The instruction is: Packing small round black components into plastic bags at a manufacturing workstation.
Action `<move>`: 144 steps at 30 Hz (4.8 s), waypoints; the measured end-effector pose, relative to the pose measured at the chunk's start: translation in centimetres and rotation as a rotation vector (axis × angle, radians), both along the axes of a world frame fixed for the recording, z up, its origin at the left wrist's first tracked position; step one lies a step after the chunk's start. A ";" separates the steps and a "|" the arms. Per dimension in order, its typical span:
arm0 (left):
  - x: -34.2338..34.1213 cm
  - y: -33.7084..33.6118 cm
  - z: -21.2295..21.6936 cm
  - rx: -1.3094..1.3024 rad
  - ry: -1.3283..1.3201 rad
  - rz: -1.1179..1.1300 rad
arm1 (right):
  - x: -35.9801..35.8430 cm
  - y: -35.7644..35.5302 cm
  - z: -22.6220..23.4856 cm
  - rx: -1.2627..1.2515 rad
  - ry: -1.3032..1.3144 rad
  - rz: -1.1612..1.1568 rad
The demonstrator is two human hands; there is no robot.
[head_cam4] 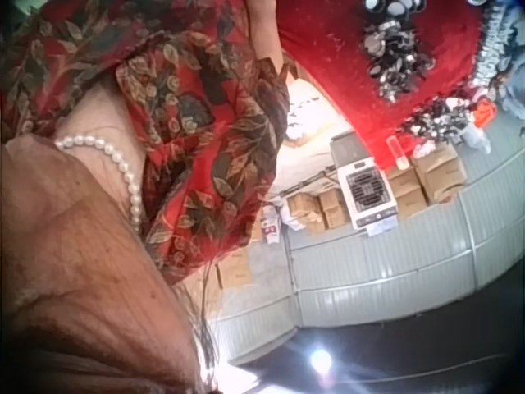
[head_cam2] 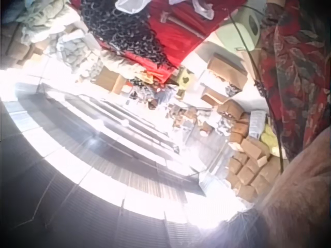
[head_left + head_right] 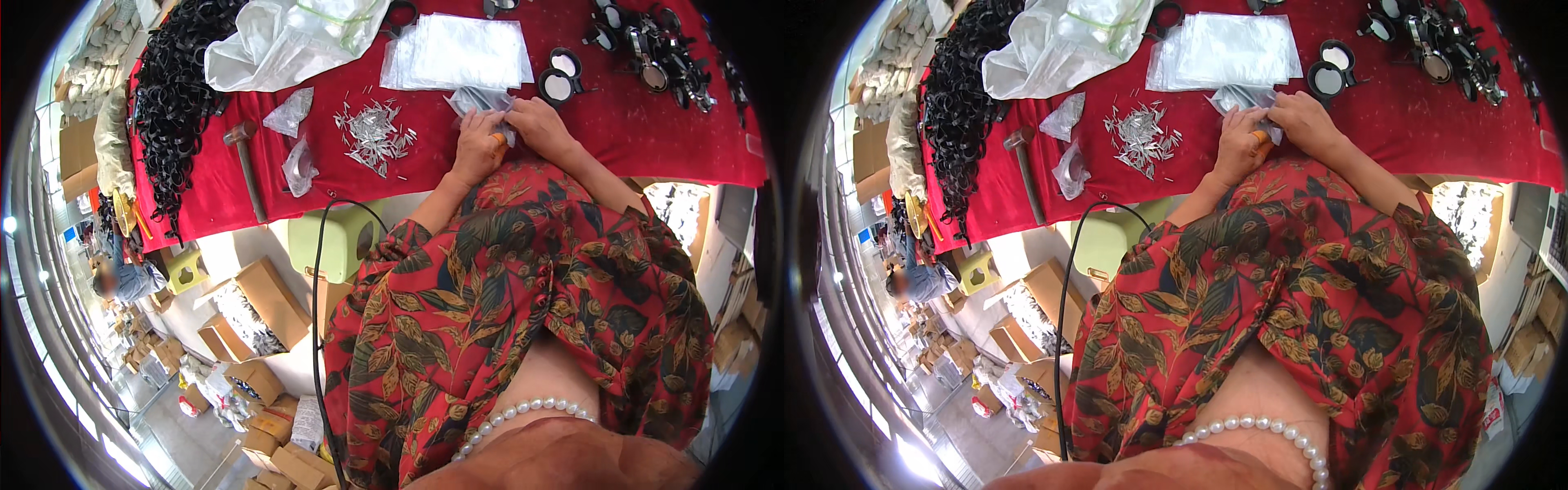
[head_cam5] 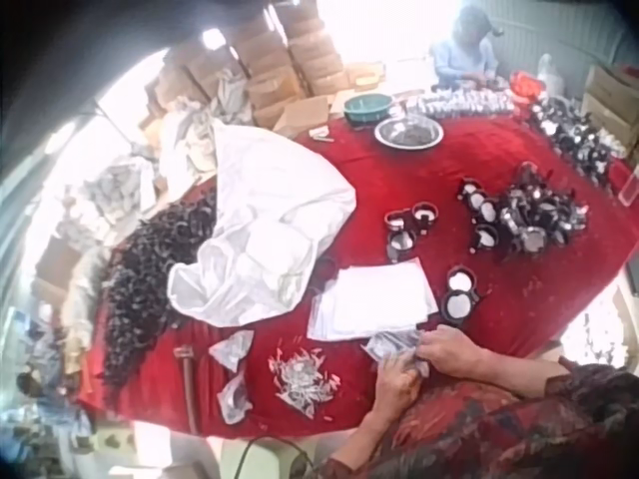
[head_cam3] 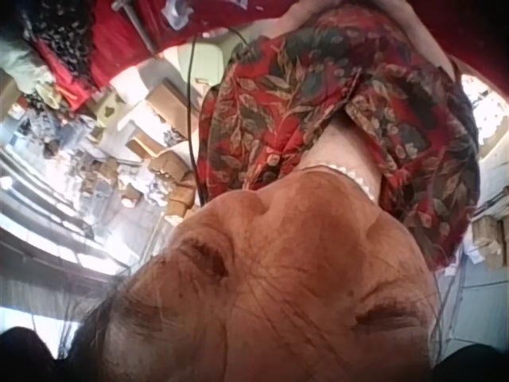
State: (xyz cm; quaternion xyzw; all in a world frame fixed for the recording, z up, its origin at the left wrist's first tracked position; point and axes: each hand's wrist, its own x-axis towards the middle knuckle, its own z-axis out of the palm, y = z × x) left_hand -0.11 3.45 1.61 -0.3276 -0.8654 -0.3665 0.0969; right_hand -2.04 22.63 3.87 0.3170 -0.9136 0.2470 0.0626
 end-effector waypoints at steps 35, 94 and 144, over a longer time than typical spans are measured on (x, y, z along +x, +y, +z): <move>1.5 -3.1 -0.6 0.088 -0.332 0.186 | 2.0 -1.1 2.0 -0.208 -0.335 0.059; -6.4 11.1 -1.4 0.004 -1.006 0.640 | 1.4 18.4 1.6 0.127 -0.537 -0.160; -7.7 15.3 0.9 -0.513 -0.617 0.541 | -1.3 17.8 -0.6 -0.462 -0.336 -0.094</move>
